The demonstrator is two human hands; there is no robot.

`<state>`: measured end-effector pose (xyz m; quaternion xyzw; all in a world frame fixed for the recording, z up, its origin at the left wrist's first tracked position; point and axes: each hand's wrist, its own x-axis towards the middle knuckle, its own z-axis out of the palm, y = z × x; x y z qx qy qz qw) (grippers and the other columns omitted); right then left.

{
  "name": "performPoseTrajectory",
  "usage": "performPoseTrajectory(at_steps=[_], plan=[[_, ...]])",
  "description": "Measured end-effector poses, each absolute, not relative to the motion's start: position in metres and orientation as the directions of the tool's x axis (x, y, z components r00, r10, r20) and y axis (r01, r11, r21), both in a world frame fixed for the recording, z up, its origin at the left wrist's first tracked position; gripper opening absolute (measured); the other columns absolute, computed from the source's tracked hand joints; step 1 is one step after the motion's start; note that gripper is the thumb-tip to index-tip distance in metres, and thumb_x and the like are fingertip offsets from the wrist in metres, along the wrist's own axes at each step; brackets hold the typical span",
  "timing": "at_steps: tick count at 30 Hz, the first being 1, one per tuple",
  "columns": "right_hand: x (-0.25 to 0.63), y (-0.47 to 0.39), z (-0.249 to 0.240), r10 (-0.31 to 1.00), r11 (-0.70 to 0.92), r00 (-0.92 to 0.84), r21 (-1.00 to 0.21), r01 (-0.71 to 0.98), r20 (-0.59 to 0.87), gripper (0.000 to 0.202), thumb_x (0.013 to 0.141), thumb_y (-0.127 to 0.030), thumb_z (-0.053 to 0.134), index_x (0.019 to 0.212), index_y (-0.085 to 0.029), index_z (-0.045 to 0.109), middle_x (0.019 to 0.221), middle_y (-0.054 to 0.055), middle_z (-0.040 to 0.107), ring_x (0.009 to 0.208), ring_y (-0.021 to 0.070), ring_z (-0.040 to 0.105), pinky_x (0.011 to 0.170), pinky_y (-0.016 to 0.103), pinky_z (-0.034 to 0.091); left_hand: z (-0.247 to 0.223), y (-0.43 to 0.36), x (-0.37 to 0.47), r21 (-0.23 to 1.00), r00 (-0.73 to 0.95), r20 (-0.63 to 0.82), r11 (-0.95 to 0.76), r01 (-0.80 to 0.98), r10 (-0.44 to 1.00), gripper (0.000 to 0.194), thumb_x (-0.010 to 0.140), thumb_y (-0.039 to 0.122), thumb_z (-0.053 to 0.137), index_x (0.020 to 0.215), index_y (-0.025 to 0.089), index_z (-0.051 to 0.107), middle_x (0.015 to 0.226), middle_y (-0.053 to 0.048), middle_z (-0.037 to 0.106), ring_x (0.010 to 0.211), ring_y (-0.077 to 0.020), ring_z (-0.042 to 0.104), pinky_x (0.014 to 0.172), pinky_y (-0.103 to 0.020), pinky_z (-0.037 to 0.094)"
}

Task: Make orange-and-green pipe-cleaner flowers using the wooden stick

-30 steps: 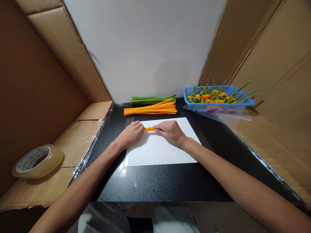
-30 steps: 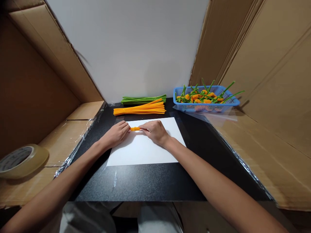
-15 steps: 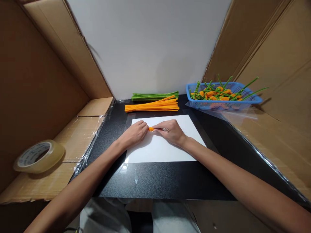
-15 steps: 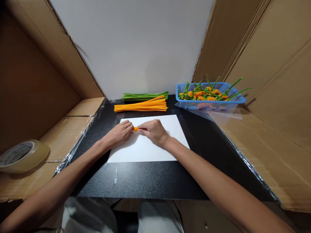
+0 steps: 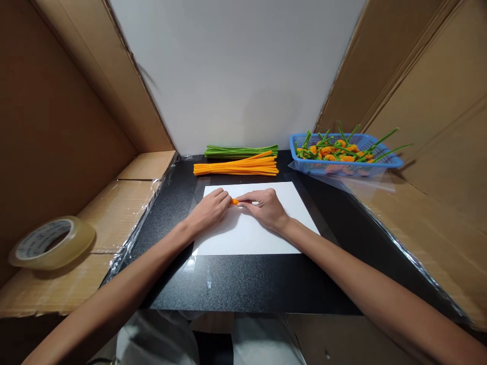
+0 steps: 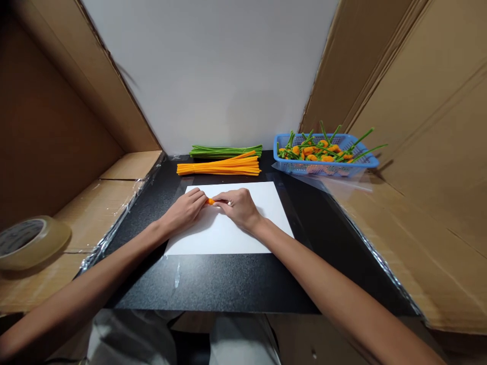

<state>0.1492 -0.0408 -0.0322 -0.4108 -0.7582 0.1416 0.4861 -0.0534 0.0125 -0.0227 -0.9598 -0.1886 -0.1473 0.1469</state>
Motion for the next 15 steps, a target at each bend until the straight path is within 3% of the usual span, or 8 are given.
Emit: performPoseTrajectory(at_steps=[6, 15], plan=[[0.1538, -0.0363, -0.0348, 0.701, 0.671, -0.203, -0.536, 0.513, 0.683, 0.031, 0.088, -0.018, 0.067, 0.119, -0.022, 0.072, 0.094, 0.007, 0.079, 0.078, 0.0197, 0.072, 0.075, 0.033, 0.057, -0.0255, 0.0147, -0.0546, -0.231, 0.844, 0.454, -0.877, 0.422, 0.287, 0.022, 0.101, 0.016, 0.041, 0.083, 0.015, 0.055, 0.081, -0.008, 0.060, 0.078, -0.0210, 0.051, 0.073, -0.033, 0.045], [0.1535, -0.0348, -0.0302, 0.620, 0.734, -0.311, -0.392, 0.554, 0.720, 0.020, 0.095, -0.021, 0.059, 0.105, -0.020, 0.075, 0.087, 0.008, 0.075, 0.077, 0.0192, 0.067, 0.072, 0.032, 0.053, -0.0237, 0.0124, -0.0558, -0.264, 0.798, 0.520, -0.831, 0.490, 0.306, 0.027, 0.103, 0.021, 0.039, 0.083, 0.015, 0.057, 0.078, -0.008, 0.061, 0.074, -0.0200, 0.052, 0.069, -0.032, 0.044]])
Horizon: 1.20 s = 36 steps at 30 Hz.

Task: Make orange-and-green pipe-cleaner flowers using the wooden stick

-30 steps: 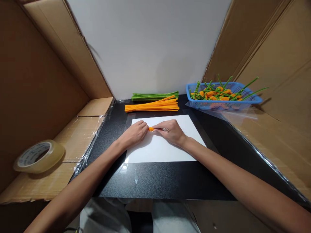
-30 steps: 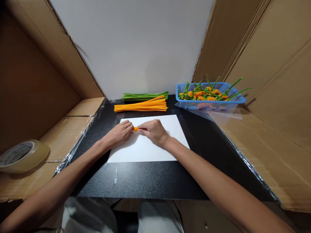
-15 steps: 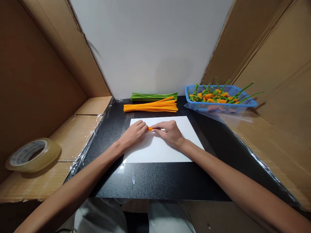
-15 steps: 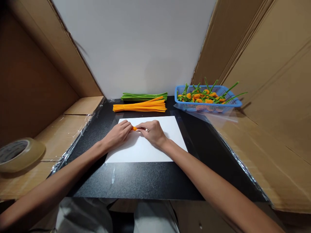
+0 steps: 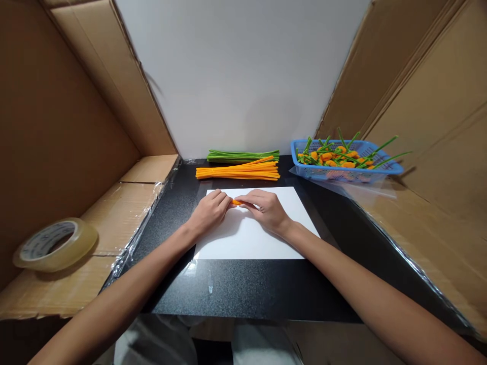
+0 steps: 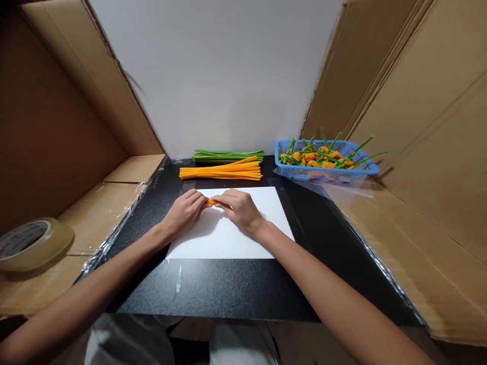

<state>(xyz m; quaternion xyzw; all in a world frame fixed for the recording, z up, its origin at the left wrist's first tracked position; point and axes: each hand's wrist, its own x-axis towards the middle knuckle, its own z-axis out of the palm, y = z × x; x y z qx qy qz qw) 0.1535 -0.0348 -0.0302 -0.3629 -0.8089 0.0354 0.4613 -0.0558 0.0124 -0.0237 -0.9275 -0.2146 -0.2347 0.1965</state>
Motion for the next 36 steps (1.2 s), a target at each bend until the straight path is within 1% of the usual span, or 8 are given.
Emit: performPoseTrajectory(at_steps=[5, 11, 17, 20, 23, 25, 28, 36], plan=[[0.153, -0.037, -0.029, 0.588, 0.732, -0.351, -0.294, 0.615, 0.728, 0.021, 0.097, -0.022, 0.054, 0.103, -0.018, 0.074, 0.084, 0.009, 0.073, 0.076, 0.0191, 0.064, 0.071, 0.031, 0.050, -0.023, 0.011, -0.055, -0.259, 0.799, 0.520, -0.835, 0.485, 0.302, 0.028, 0.102, 0.019, 0.038, 0.081, 0.016, 0.056, 0.077, -0.007, 0.060, 0.073, -0.0203, 0.050, 0.068, -0.033, 0.042], [0.154, -0.037, -0.030, 0.610, 0.718, -0.401, -0.264, 0.644, 0.683, 0.026, 0.098, -0.022, 0.049, 0.107, -0.022, 0.074, 0.087, 0.009, 0.072, 0.080, 0.0213, 0.063, 0.075, 0.034, 0.049, -0.023, 0.008, -0.054, -0.265, 0.812, 0.484, -0.830, 0.491, 0.326, 0.030, 0.103, 0.020, 0.037, 0.079, 0.016, 0.055, 0.076, -0.007, 0.059, 0.073, -0.0206, 0.050, 0.069, -0.033, 0.041], [0.157, -0.030, -0.030, 0.689, 0.686, -0.309, -0.454, 0.568, 0.656, 0.024, 0.095, -0.024, 0.057, 0.112, -0.024, 0.074, 0.098, 0.009, 0.076, 0.086, 0.0235, 0.067, 0.081, 0.039, 0.052, -0.022, 0.016, -0.057, -0.252, 0.803, 0.459, -0.812, 0.527, 0.379, 0.023, 0.101, 0.017, 0.042, 0.082, 0.016, 0.056, 0.080, -0.007, 0.061, 0.075, -0.0204, 0.050, 0.069, -0.033, 0.042], [0.165, -0.025, -0.021, 0.743, 0.631, -0.188, -0.578, 0.518, 0.643, 0.030, 0.087, -0.031, 0.070, 0.117, -0.026, 0.072, 0.113, 0.009, 0.074, 0.105, 0.0268, 0.066, 0.096, 0.045, 0.049, -0.023, 0.027, -0.063, -0.215, 0.806, 0.430, -0.820, 0.530, 0.407, 0.020, 0.099, 0.018, 0.046, 0.083, 0.015, 0.057, 0.081, -0.007, 0.061, 0.077, -0.0206, 0.052, 0.070, -0.032, 0.043], [0.173, -0.023, -0.010, 0.812, 0.548, 0.035, -0.781, 0.298, 0.583, 0.035, 0.082, -0.051, 0.073, 0.105, -0.025, 0.076, 0.113, 0.008, 0.074, 0.111, 0.0267, 0.064, 0.100, 0.044, 0.046, -0.025, 0.037, -0.070, -0.145, 0.774, 0.418, -0.806, 0.574, 0.476, 0.019, 0.100, 0.019, 0.045, 0.084, 0.016, 0.057, 0.081, -0.007, 0.062, 0.078, -0.0208, 0.053, 0.070, -0.032, 0.043], [0.175, -0.025, -0.004, 0.879, 0.470, 0.075, -0.882, 0.029, 0.470, 0.045, 0.081, -0.066, 0.064, 0.086, -0.022, 0.076, 0.093, 0.008, 0.075, 0.090, 0.0233, 0.068, 0.083, 0.038, 0.052, -0.027, 0.042, -0.073, -0.106, 0.748, 0.420, -0.790, 0.603, 0.514, 0.020, 0.099, 0.017, 0.044, 0.083, 0.017, 0.056, 0.081, -0.006, 0.062, 0.079, -0.0207, 0.054, 0.070, -0.032, 0.043], [0.172, -0.031, -0.001, 0.931, 0.335, -0.057, -0.907, -0.256, 0.360, 0.062, 0.079, -0.080, 0.052, 0.062, -0.022, 0.063, 0.063, 0.003, 0.063, 0.062, 0.0169, 0.058, 0.061, 0.032, 0.048, -0.029, 0.045, -0.075, -0.089, 0.722, 0.431, -0.771, 0.631, 0.542, 0.022, 0.099, 0.018, 0.044, 0.080, 0.018, 0.054, 0.079, -0.006, 0.062, 0.078, -0.0207, 0.055, 0.069, -0.031, 0.042], [0.155, -0.041, -0.003, 0.927, 0.206, -0.228, -0.912, -0.354, 0.298, 0.074, 0.072, -0.093, 0.035, 0.050, -0.023, 0.042, 0.048, 0.000, 0.044, 0.055, 0.0156, 0.048, 0.055, 0.031, 0.042, -0.033, 0.048, -0.075, -0.072, 0.722, 0.431, -0.776, 0.626, 0.542, 0.023, 0.099, 0.019, 0.042, 0.080, 0.018, 0.055, 0.078, -0.006, 0.060, 0.077, -0.0214, 0.054, 0.070, -0.033, 0.042]])
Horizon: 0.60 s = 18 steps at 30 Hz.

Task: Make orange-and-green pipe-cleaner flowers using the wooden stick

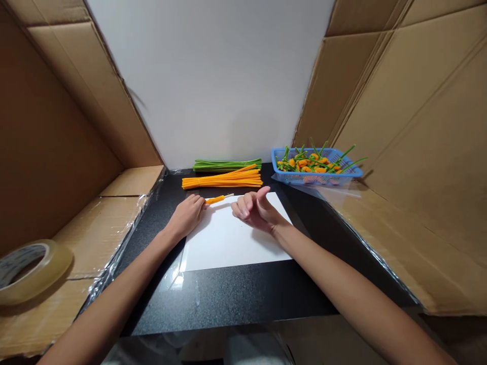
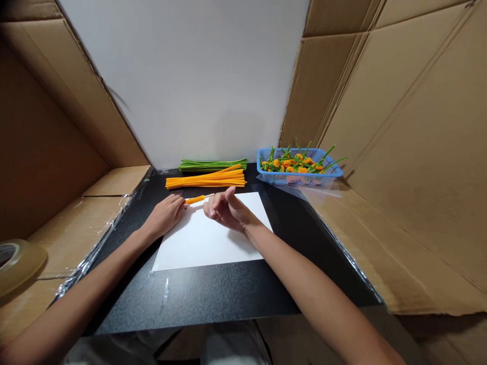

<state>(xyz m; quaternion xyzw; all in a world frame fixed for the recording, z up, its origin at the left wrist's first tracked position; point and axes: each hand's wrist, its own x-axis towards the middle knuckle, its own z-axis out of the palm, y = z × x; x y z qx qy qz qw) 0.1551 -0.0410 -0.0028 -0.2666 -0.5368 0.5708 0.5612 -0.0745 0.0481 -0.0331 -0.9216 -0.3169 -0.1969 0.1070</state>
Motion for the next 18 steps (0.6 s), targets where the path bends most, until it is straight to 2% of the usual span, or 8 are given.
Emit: performPoseTrajectory(at_steps=[4, 7, 11, 15, 18], plan=[[0.153, -0.041, -0.007, 0.924, 0.133, -0.275, -0.899, -0.418, 0.265, 0.074, 0.071, -0.094, 0.038, 0.050, -0.023, 0.045, 0.048, 0.000, 0.044, 0.055, 0.0158, 0.047, 0.055, 0.031, 0.041, -0.034, 0.049, -0.074, -0.052, 0.713, 0.436, -0.776, 0.629, 0.549, 0.024, 0.098, 0.019, 0.043, 0.078, 0.019, 0.055, 0.077, -0.006, 0.060, 0.076, -0.0218, 0.053, 0.068, -0.033, 0.042], [0.150, -0.042, -0.004, 0.941, 0.066, -0.270, -0.895, -0.442, 0.202, 0.075, 0.075, -0.092, 0.033, 0.050, -0.022, 0.046, 0.049, 0.000, 0.044, 0.055, 0.0155, 0.045, 0.055, 0.030, 0.040, -0.033, 0.048, -0.073, -0.061, 0.712, 0.435, -0.771, 0.633, 0.550, 0.024, 0.098, 0.019, 0.043, 0.078, 0.019, 0.055, 0.076, -0.006, 0.061, 0.076, -0.0211, 0.054, 0.069, -0.032, 0.042], [0.146, -0.041, 0.004, 0.955, 0.014, -0.248, -0.859, -0.511, 0.163, 0.061, 0.085, -0.077, 0.048, 0.057, -0.022, 0.045, 0.054, -0.002, 0.039, 0.053, 0.0132, 0.035, 0.052, 0.028, 0.034, -0.032, 0.047, -0.073, -0.086, 0.716, 0.431, -0.764, 0.639, 0.550, 0.025, 0.099, 0.019, 0.042, 0.078, 0.019, 0.054, 0.076, -0.005, 0.061, 0.075, -0.0200, 0.055, 0.068, -0.032, 0.043], [0.152, -0.033, 0.002, 0.973, 0.030, -0.177, -0.845, -0.535, 0.147, 0.052, 0.086, -0.059, 0.062, 0.059, -0.023, 0.036, 0.059, -0.005, 0.027, 0.053, 0.0123, 0.026, 0.048, 0.027, 0.027, -0.032, 0.046, -0.074, -0.076, 0.715, 0.426, -0.766, 0.639, 0.554, 0.025, 0.100, 0.020, 0.041, 0.078, 0.019, 0.054, 0.077, -0.005, 0.062, 0.075, -0.0193, 0.056, 0.068, -0.031, 0.043], [0.160, -0.027, -0.006, 0.985, 0.082, -0.090, -0.860, -0.504, 0.147, 0.048, 0.084, -0.053, 0.067, 0.061, -0.023, 0.037, 0.062, -0.004, 0.028, 0.055, 0.0124, 0.028, 0.049, 0.027, 0.028, -0.032, 0.045, -0.074, -0.048, 0.706, 0.430, -0.766, 0.641, 0.563, 0.024, 0.099, 0.018, 0.042, 0.079, 0.019, 0.055, 0.078, -0.005, 0.063, 0.078, -0.0193, 0.056, 0.068, -0.031, 0.043]])
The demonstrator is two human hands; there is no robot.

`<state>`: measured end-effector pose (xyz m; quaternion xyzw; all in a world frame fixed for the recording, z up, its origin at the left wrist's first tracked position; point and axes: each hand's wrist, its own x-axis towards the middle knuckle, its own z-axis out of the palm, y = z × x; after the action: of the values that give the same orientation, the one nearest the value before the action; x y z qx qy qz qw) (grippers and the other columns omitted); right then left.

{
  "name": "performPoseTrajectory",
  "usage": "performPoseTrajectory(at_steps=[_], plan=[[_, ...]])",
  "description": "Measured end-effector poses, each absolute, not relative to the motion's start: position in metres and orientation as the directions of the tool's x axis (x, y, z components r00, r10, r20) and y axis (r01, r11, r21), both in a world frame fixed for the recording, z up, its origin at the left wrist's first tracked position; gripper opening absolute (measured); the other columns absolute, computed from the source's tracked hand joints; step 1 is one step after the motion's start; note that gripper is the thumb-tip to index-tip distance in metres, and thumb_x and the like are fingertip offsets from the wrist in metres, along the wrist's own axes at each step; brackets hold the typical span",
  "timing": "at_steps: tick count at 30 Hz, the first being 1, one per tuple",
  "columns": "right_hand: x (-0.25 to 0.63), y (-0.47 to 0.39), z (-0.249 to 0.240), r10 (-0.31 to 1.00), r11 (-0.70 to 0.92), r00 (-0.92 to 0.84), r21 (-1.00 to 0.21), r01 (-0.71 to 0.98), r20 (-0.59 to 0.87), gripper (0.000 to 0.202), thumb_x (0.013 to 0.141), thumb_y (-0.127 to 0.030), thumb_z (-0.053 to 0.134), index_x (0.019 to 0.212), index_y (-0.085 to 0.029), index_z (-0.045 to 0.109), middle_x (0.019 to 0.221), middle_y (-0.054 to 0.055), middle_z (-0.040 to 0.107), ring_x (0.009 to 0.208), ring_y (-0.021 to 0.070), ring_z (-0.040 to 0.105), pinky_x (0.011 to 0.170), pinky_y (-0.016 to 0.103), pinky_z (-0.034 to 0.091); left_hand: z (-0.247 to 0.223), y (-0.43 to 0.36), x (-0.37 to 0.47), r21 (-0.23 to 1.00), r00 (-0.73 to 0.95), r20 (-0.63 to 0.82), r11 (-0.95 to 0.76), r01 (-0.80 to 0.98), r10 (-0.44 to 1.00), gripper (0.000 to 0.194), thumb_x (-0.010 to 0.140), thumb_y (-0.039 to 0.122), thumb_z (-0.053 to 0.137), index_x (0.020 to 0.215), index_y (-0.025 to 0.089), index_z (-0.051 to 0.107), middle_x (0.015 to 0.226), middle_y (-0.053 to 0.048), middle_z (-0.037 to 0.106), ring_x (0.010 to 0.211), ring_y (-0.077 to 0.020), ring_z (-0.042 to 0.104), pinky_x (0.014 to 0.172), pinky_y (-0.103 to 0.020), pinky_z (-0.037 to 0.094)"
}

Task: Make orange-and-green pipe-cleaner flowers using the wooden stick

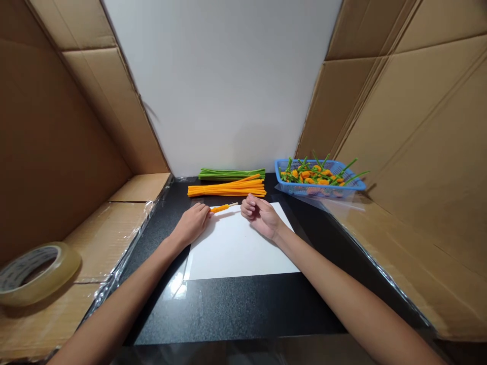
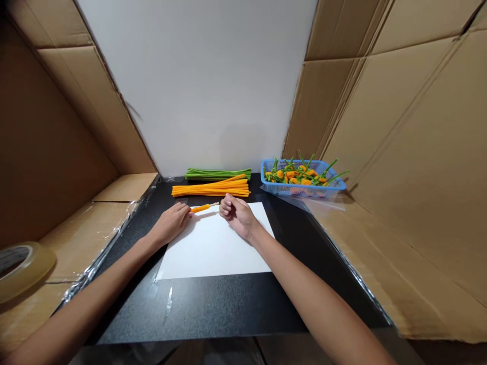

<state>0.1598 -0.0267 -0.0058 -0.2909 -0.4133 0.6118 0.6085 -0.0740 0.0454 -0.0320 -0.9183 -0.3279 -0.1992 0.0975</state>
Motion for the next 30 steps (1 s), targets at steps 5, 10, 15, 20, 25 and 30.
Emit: performPoseTrajectory(at_steps=[5, 10, 15, 20, 25, 30], plan=[[0.169, -0.018, -0.017, 0.989, 0.142, 0.037, -0.873, -0.467, 0.141, 0.045, 0.078, -0.054, 0.071, 0.065, -0.022, 0.042, 0.066, -0.003, 0.036, 0.058, 0.0125, 0.035, 0.050, 0.026, 0.031, -0.032, 0.044, -0.074, -0.018, 0.699, 0.423, -0.766, 0.643, 0.576, 0.022, 0.099, 0.016, 0.044, 0.080, 0.018, 0.055, 0.080, -0.005, 0.063, 0.077, -0.0192, 0.056, 0.069, -0.031, 0.044], [0.176, -0.013, -0.025, 0.984, 0.176, 0.084, -0.901, -0.395, 0.155, 0.032, 0.073, -0.041, 0.077, 0.075, -0.022, 0.051, 0.072, -0.001, 0.048, 0.065, 0.0136, 0.048, 0.056, 0.026, 0.040, -0.032, 0.044, -0.074, -0.016, 0.708, 0.431, -0.780, 0.626, 0.560, 0.020, 0.099, 0.016, 0.045, 0.081, 0.018, 0.054, 0.081, -0.005, 0.062, 0.079, -0.0198, 0.056, 0.070, -0.032, 0.044], [0.169, -0.020, -0.027, 0.962, 0.245, 0.120, -0.969, 0.017, 0.246, 0.041, 0.068, -0.033, 0.081, 0.105, -0.025, 0.065, 0.101, 0.004, 0.064, 0.093, 0.0188, 0.059, 0.078, 0.030, 0.049, -0.026, 0.039, -0.073, -0.039, 0.755, 0.400, -0.814, 0.580, 0.519, 0.018, 0.099, 0.015, 0.045, 0.085, 0.017, 0.055, 0.085, -0.006, 0.062, 0.081, -0.0201, 0.056, 0.071, -0.032, 0.045], [0.150, -0.028, -0.024, 0.981, 0.194, -0.027, -0.949, 0.250, 0.193, 0.028, 0.082, -0.044, 0.068, 0.092, -0.018, 0.076, 0.090, 0.007, 0.072, 0.085, 0.0213, 0.063, 0.078, 0.035, 0.049, -0.018, 0.031, -0.070, -0.073, 0.819, 0.373, -0.866, 0.495, 0.436, 0.011, 0.097, 0.012, 0.049, 0.091, 0.017, 0.057, 0.091, -0.006, 0.064, 0.083, -0.0201, 0.056, 0.073, -0.032, 0.045], [0.146, -0.032, -0.024, 0.987, 0.132, -0.114, -0.977, 0.167, 0.114, 0.029, 0.074, -0.043, 0.075, 0.076, -0.014, 0.077, 0.069, 0.005, 0.070, 0.065, 0.0166, 0.060, 0.066, 0.031, 0.047, -0.022, 0.025, -0.062, -0.142, 0.830, 0.388, -0.864, 0.483, 0.400, 0.013, 0.098, 0.014, 0.050, 0.088, 0.016, 0.058, 0.086, -0.007, 0.063, 0.079, -0.0203, 0.055, 0.071, -0.033, 0.044], [0.144, -0.037, -0.026, 0.995, 0.085, -0.059, -0.984, 0.158, 0.076, 0.021, 0.068, -0.032, 0.078, 0.079, -0.014, 0.080, 0.080, 0.009, 0.077, 0.071, 0.0193, 0.065, 0.068, 0.031, 0.049, -0.034, 0.018, -0.051, -0.258, 0.882, 0.344, -0.871, 0.418, 0.322, 0.017, 0.098, 0.015, 0.050, 0.085, 0.012, 0.061, 0.081, -0.008, 0.061, 0.078, -0.0217, 0.054, 0.072, -0.034, 0.042]])
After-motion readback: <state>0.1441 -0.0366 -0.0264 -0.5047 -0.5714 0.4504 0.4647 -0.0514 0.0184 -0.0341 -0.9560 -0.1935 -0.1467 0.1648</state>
